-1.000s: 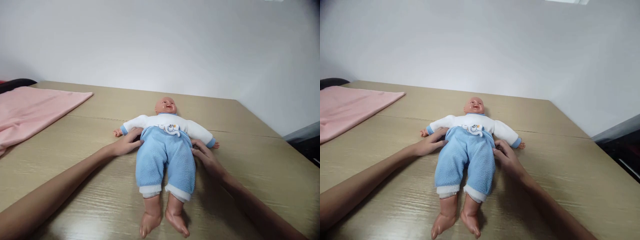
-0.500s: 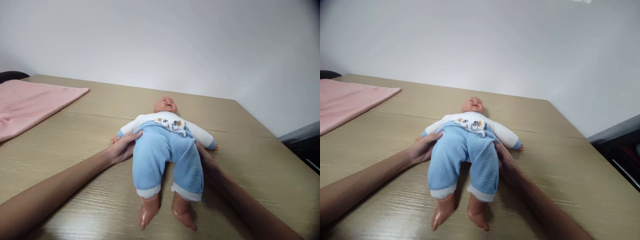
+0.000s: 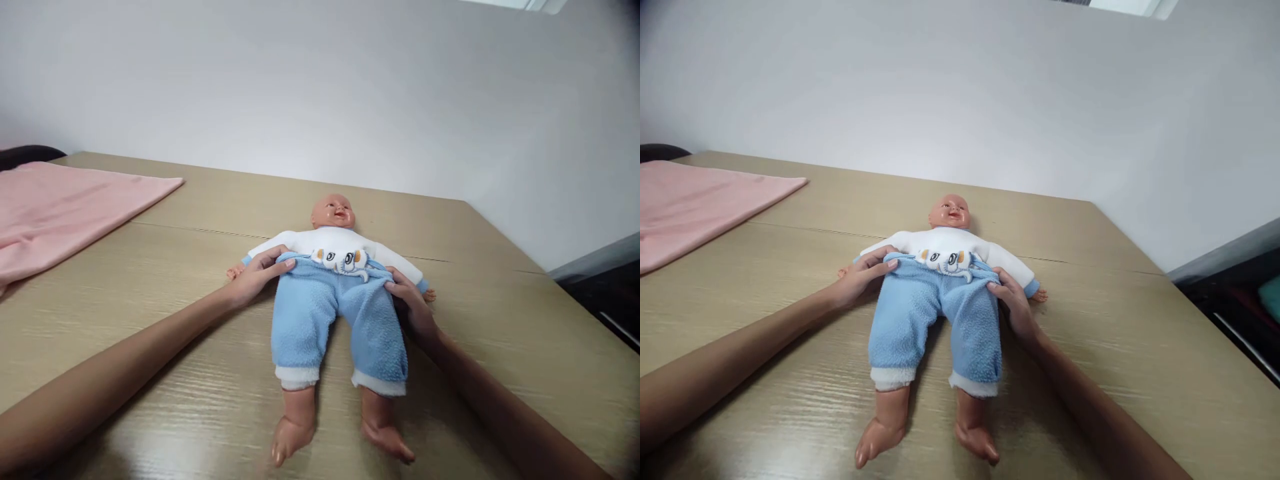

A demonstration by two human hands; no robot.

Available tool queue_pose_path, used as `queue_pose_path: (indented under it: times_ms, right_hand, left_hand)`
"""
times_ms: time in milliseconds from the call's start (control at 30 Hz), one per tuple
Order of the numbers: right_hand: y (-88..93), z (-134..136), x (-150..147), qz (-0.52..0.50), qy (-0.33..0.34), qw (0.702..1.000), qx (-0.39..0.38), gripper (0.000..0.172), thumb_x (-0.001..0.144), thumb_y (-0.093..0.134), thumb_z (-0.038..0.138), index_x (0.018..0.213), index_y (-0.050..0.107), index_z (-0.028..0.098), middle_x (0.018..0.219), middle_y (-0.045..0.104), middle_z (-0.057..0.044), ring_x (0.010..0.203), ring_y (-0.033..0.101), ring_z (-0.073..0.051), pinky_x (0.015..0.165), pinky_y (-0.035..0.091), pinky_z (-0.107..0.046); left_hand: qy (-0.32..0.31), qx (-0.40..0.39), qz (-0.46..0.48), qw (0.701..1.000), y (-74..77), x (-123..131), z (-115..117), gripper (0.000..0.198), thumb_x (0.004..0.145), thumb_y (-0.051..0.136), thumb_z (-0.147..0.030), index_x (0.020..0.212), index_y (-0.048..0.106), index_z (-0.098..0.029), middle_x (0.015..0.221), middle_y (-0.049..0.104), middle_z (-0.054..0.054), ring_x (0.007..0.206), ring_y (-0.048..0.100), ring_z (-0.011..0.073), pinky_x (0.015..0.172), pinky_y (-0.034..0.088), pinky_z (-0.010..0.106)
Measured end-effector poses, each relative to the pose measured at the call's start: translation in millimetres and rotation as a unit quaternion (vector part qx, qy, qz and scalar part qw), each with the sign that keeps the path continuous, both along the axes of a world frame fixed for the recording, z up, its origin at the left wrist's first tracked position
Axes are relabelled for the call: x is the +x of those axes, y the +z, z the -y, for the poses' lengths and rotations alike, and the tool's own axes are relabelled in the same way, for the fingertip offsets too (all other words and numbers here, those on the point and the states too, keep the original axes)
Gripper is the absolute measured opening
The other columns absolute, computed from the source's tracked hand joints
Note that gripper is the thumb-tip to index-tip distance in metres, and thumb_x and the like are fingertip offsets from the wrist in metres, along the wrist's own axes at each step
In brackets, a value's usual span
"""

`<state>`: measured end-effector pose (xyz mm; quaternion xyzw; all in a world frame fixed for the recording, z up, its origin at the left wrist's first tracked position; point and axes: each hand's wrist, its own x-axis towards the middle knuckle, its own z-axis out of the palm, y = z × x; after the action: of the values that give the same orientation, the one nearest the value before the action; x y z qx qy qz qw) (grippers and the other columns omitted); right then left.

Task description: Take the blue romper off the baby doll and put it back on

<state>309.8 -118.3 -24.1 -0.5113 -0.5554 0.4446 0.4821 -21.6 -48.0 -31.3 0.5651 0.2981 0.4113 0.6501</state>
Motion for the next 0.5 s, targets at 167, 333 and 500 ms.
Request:
queue_pose_path:
  times_ms: [167,333,500]
  right_hand:
    - [29.6,-11,-6,0.105,0.043,0.984,0.136,0.023,0.092,0.068,0.047,0.083,0.068,0.026,0.103,0.062,-0.006,0.107,0.059,-0.030,0.102,0.048,-0.043]
    - [42.2,-36,-12,0.131,0.094,0.985,0.065,0.037,0.099,0.066,0.062,0.111,0.072,0.027,0.104,0.071,-0.005,0.103,0.064,-0.028,0.097,0.053,-0.041]
    - [14.7,-61,-8,0.100,0.026,0.994,0.031,0.059,0.089,0.066,0.083,0.097,0.067,0.025,0.078,0.062,0.002,0.070,0.054,-0.018,0.063,0.047,-0.029]
  left_hand:
    - [0.024,0.043,0.003,0.999,23.0,11,-6,0.045,0.096,0.077,-0.064,0.097,0.057,-0.024,0.081,0.052,-0.005,0.072,0.045,0.0129,0.067,0.038,0.024]
    - [0.047,0.092,-0.064,0.993,32.1,22,-12,0.049,0.097,0.070,-0.070,0.096,0.059,-0.023,0.078,0.050,-0.005,0.070,0.042,0.0140,0.065,0.036,0.026]
    - [0.062,0.135,-0.207,0.967,22.0,14,-15,0.047,0.100,0.066,-0.067,0.095,0.069,-0.021,0.090,0.064,0.001,0.084,0.055,0.0213,0.076,0.041,0.031]
